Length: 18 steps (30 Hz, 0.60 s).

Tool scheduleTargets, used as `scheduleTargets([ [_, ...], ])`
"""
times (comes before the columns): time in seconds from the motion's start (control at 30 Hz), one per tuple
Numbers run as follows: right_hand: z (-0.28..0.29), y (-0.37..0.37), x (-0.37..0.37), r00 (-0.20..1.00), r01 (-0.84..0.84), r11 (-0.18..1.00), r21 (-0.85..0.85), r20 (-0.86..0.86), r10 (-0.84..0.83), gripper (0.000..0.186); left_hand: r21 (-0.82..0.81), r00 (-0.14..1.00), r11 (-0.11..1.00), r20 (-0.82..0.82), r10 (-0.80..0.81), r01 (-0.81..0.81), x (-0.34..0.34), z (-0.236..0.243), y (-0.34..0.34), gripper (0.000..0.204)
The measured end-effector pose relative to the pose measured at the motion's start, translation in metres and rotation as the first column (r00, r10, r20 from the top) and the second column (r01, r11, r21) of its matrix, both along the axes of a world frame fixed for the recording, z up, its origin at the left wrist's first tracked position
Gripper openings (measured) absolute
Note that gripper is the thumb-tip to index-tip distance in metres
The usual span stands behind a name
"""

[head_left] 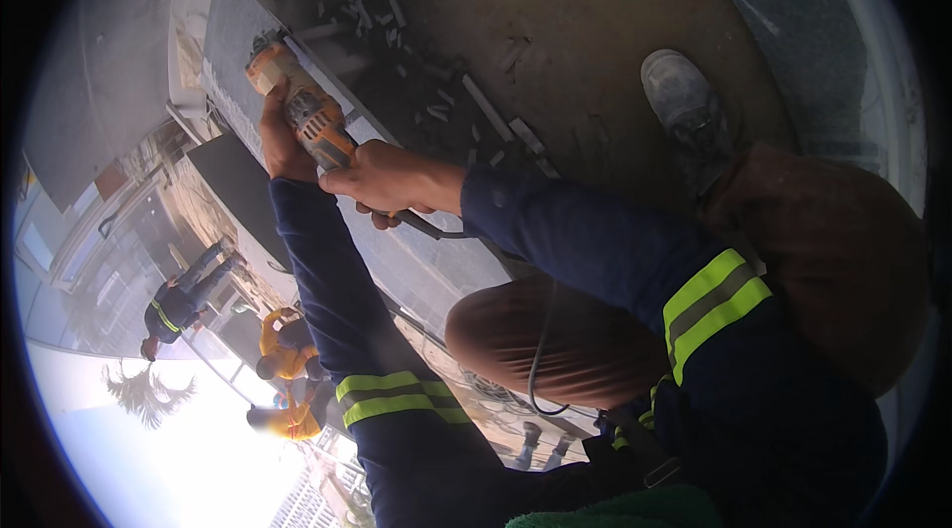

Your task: The person uses an angle grinder to grind the edge of a large stone slab. They hold the tool with both hands and move it along the slab's edge, generating dust and debris. The person briefly pauses to reposition the slab before resuming the grinding.

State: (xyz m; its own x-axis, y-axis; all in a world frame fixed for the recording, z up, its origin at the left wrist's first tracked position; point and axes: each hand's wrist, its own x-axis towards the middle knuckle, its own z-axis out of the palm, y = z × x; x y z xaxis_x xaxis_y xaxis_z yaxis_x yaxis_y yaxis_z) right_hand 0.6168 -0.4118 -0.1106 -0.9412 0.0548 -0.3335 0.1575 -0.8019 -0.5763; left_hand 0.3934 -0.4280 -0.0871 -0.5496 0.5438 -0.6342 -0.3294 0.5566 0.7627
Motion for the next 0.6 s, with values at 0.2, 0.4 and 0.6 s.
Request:
scheduleTargets([
  [0.2, 0.004, -0.006, 0.011, 1.000, -0.012, 0.999, 0.031, -0.006, 0.012, 0.044, 0.018, 0.997, 1.000, -0.072, 0.017, -0.016, 0.024, 0.008, -0.005, 0.043],
  [0.4, 0.005, -0.013, 0.020, 1.000, -0.004, 1.000, 0.008, -0.015, 0.004, 0.046, 0.033, 0.999, 0.999, -0.042, 0.027, -0.026, 0.030, 0.010, -0.010, 0.042],
  [0.6, 0.005, -0.017, 0.031, 1.000, -0.013, 1.000, 0.008, -0.018, 0.013, 0.048, 0.058, 0.998, 0.998, -0.057, -0.018, 0.021, 0.042, 0.013, -0.017, 0.042],
])
